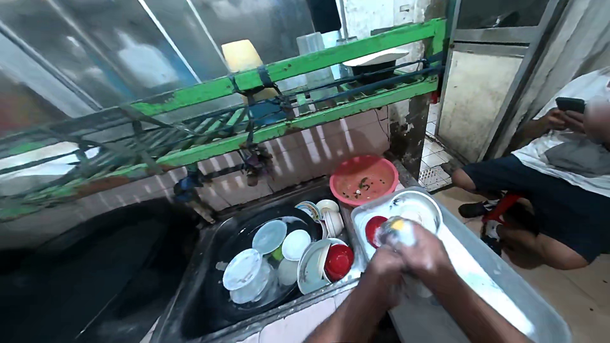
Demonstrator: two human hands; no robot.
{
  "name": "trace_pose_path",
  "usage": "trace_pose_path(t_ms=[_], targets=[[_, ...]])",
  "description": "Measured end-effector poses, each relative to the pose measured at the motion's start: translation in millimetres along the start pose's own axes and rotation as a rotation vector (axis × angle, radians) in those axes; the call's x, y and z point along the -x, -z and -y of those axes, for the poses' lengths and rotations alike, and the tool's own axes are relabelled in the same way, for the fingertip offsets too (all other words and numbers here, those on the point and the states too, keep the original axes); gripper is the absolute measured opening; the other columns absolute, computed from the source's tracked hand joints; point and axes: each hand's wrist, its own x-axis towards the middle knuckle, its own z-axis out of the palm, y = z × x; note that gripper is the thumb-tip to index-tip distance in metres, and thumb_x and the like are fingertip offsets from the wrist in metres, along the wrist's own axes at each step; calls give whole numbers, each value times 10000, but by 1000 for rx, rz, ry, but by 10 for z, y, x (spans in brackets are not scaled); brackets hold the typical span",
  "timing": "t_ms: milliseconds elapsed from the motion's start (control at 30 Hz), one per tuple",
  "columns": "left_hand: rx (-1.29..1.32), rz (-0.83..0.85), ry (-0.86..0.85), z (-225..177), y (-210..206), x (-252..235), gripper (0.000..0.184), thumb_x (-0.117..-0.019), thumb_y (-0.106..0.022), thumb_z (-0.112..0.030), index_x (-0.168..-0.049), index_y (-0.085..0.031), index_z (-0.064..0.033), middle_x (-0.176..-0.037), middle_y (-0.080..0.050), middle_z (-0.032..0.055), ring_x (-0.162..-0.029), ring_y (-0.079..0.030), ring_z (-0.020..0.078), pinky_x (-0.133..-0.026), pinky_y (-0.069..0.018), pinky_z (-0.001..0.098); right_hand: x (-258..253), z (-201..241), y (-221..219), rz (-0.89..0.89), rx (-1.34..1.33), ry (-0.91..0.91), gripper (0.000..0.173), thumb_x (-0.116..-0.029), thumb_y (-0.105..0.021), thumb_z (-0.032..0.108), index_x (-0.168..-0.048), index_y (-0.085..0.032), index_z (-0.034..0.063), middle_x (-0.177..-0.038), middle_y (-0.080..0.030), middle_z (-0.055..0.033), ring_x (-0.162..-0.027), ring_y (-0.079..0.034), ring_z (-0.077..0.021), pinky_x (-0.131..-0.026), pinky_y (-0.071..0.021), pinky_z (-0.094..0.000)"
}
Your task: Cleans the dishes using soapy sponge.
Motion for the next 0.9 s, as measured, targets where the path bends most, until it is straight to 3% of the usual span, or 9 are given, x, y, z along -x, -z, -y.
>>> trace_pose_path(t_ms=[67,133,200,267,400,533,633,733,900], targets=[[-46,20,-18,30,-56,89,219,-941,-516,50,-1139,-566,-26,-916,-700,51,-829,-690,122,-744,-592,318,-10,-8,-3,-8,-22,91,509,-890,-707,432,-1256,-705,79,-1216,-720,-117,-1184,-661,-254,-1040,-519,-499],[-166,109,-32,9,-88,167,533,-931,-495,100,-1449,-385,39,-1202,-637,114,-1047,-651,125,-916,-562,325,-205,-65,229,-23,-168,-126,474,-936,-725,338,-1282,-654,20,-1132,-708,-181,-1049,-682,-292,-943,-542,-530],[-290,135,-3,-14,-131,228,619,-917,-517,95,-1507,-338,46,-1300,-604,143,-1125,-629,127,-970,-542,322,-361,-141,439,-90,-251,-324,473,-988,-681,346,-1319,-604,18,-1070,-684,-214,-928,-667,-321,-852,-539,-553],[-312,118,66,-62,-140,236,528,-903,-528,90,-1420,-451,12,-1175,-649,100,-1023,-657,117,-890,-568,311,-293,-34,507,-68,-133,-280,477,-984,-689,343,-1308,-619,0,-1123,-691,-231,-1023,-674,-354,-934,-520,-586],[-90,251,89,-119,-26,167,184,-970,-506,16,-1050,-625,-98,-873,-705,-12,-807,-677,93,-757,-581,303,-4,83,166,-67,57,312,412,-878,-721,457,-1095,-754,109,-999,-760,-67,-976,-720,-211,-873,-582,-495],[-209,116,119,-201,-138,238,583,-870,-548,111,-1429,-428,-7,-1136,-664,75,-990,-673,120,-866,-583,321,-322,1,457,-92,-234,-212,455,-969,-704,290,-1317,-613,11,-1097,-693,-204,-973,-675,-303,-876,-546,-542],[-174,149,155,-221,-125,236,346,-877,-545,108,-1190,-543,-38,-960,-679,31,-868,-677,111,-785,-586,314,-184,102,491,-59,-16,-112,504,-929,-735,315,-1296,-633,-15,-1134,-698,-240,-1071,-678,-371,-951,-521,-598],[-112,342,46,-137,5,197,228,-953,-501,41,-1068,-612,-122,-924,-701,-54,-879,-673,62,-826,-575,289,45,129,235,-106,79,346,486,-859,-727,464,-1155,-743,79,-1042,-765,-89,-997,-727,-216,-889,-588,-480],[58,4,-27,-117,-292,199,248,-981,-528,-23,-1228,-548,-5,-973,-708,61,-883,-706,133,-808,-606,335,-231,48,396,-188,-269,-203,467,-920,-729,277,-1281,-635,-4,-1063,-695,-160,-924,-676,-217,-829,-562,-457]])
